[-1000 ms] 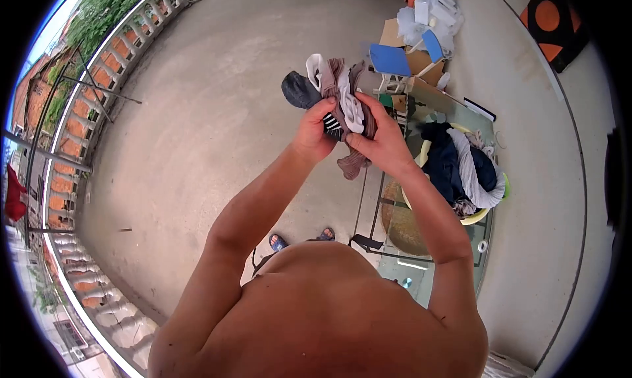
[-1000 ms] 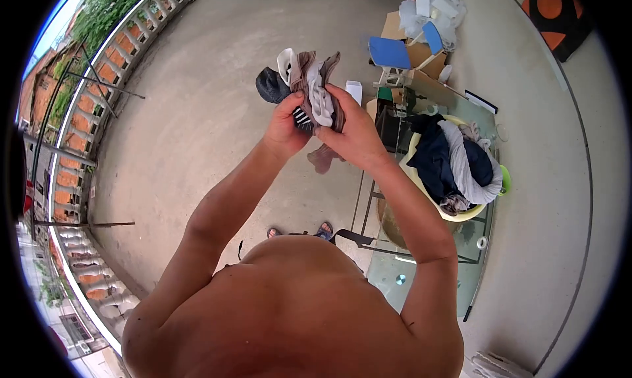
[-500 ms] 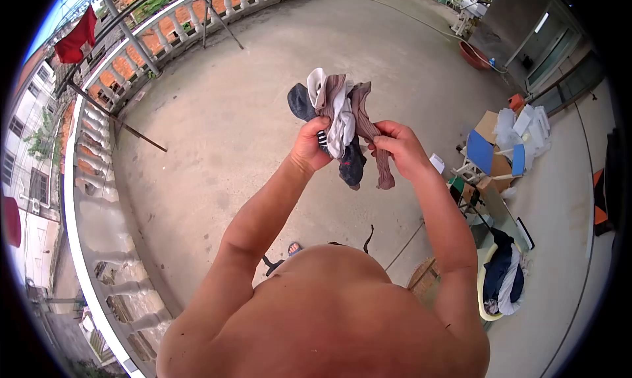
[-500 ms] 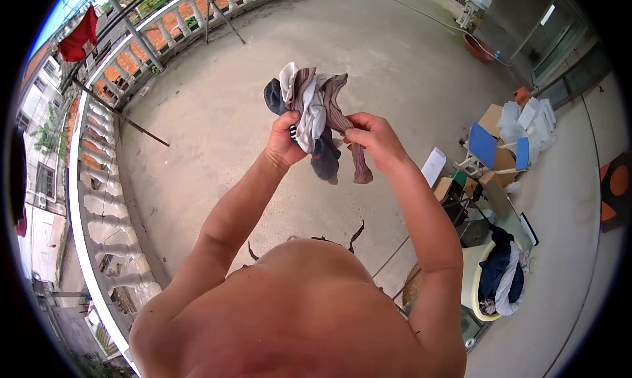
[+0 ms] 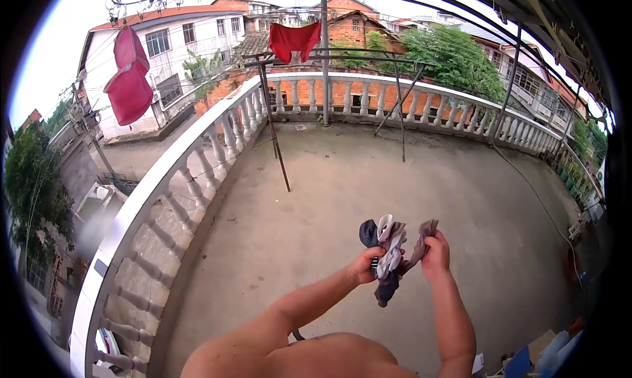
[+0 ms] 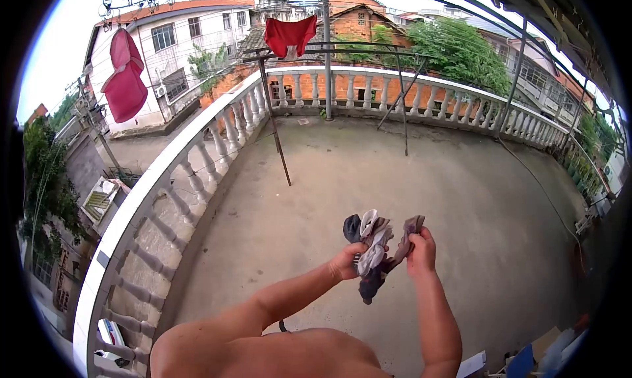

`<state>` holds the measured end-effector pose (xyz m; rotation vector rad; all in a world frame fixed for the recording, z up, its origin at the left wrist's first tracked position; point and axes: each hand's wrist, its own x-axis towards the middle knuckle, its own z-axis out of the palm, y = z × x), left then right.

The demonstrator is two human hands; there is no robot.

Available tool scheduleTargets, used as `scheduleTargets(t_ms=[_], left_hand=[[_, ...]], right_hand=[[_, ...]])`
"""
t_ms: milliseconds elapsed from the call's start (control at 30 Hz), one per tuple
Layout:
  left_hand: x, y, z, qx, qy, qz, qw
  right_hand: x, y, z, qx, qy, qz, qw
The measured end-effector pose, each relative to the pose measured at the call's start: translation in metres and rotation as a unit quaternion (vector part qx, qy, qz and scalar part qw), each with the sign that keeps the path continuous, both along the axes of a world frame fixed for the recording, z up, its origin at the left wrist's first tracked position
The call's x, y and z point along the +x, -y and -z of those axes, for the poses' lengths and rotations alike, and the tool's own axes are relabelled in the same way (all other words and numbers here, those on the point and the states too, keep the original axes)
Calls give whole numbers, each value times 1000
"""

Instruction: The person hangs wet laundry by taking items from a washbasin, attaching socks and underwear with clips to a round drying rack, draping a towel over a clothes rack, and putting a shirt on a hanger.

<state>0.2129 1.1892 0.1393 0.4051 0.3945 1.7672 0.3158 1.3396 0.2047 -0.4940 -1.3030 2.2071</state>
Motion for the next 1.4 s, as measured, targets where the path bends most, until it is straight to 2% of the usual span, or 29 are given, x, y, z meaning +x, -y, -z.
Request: scheduleTargets(t_ms=[67,200,233,267,333,367,400,500,567,600,700,800,833,933,1000,1067,1133,1200,1300,1400], left_hand=[[-18,6,11,-24,32,-43,998],[-51,14,22,-33,47,-131,990],[-57,22,15,-55,46,-144,987],[-60,21,7,-57,42,-219,973],[-75,26,11,-29,54,-266,962],[-78,28,2,-35,45,-331,942],[-88,32,5,-9,49,-323,945],[-113,46,-9,-52,-10,-347,936],[-132,51,-23,-41,-32,-359,932],[-154,58,-15,-48,-60,-342,937],[-211,60,-18,-99,-73,-408,905],[-278,69,-12,-79,-107,-355,925],[-300,63,-14,-84,-67,-400,910],[-356,58,-35,-95,-110,-363,920],[-377,53,-48,-100,-114,-380,912],[-405,42,-62,-52,-137,-313,939],[-425,29,-74,-22,-144,-314,938],[-438,14,-92,-24,-237,-325,915],[-465,-3,-110,-30,-259,-372,891],[-500,-23,-127,-27,-292,-401,868]], right_hand=[[-24,-14,8,19,15,-8,1000],[-46,-34,-8,15,16,-113,993],[-53,-41,-9,12,-14,-133,991],[-62,-47,-15,32,-32,-119,992],[-79,-57,-27,65,-60,-107,990],[-87,-61,-39,93,-73,-116,986],[-92,-68,-50,118,-64,-143,981],[-127,-89,-59,151,-145,-154,966],[-145,-91,-71,135,-146,-149,969],[-157,-94,-74,130,-153,-152,968],[-202,-108,-75,134,-129,-194,963],[-246,-112,-73,104,-118,-162,974],[-262,-113,-76,104,-116,-156,975],[-313,-119,-88,96,-120,-146,977],[-329,-124,-87,123,-119,-154,973],[-356,-133,-88,136,-132,-167,967],[-376,-142,-90,149,-148,-185,960],[-398,-148,-97,160,-123,-189,961],[-432,-162,-100,171,-100,-195,961],[-480,-189,-110,126,-119,-191,966]])
